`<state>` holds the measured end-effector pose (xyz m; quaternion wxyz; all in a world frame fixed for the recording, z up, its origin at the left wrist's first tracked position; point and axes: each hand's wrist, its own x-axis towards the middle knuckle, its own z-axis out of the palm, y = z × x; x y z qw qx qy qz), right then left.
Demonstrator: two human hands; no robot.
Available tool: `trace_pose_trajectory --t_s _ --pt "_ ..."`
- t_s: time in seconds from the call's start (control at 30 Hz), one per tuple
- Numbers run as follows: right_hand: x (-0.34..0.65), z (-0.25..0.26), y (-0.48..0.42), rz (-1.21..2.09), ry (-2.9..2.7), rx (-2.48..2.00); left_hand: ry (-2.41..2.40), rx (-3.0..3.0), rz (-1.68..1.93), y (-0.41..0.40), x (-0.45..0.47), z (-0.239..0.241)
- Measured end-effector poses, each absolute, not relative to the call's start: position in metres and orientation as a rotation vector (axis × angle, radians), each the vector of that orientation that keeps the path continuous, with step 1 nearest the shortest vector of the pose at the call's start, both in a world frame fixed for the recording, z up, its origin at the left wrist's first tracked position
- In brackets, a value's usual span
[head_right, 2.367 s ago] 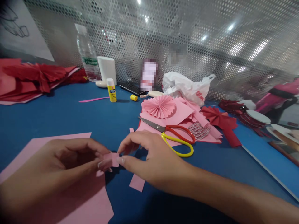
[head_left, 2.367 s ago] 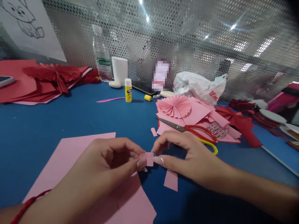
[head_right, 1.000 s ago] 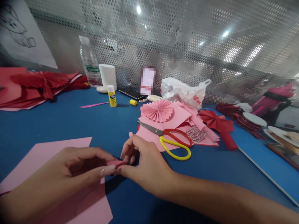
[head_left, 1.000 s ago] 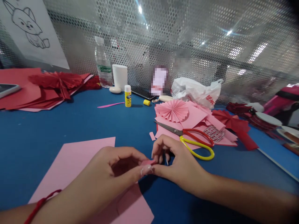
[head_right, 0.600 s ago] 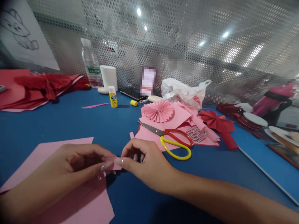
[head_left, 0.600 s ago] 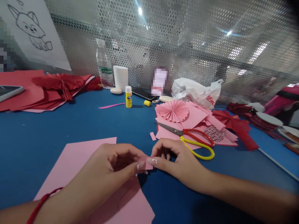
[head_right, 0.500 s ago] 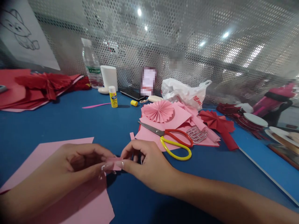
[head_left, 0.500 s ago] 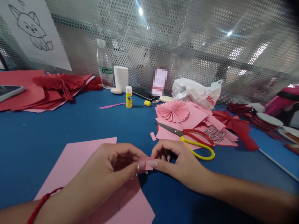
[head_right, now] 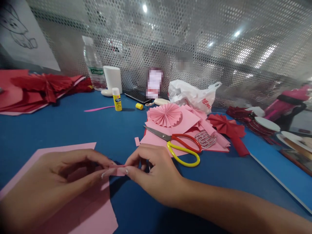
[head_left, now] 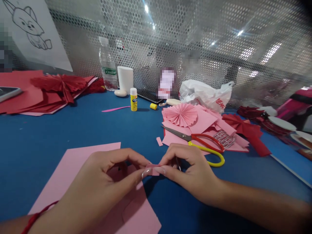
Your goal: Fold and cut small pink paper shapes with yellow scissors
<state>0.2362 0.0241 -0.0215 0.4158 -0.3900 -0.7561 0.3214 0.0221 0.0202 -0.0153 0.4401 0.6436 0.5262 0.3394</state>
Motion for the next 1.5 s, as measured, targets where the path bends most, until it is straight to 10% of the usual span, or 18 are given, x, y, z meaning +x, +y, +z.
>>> trace_pose_trajectory --t_s 1.5 --pt "0.239 -0.016 0.027 0.981 -1.97 -0.853 1.146 1.317 0.983 0.018 0.025 -0.013"
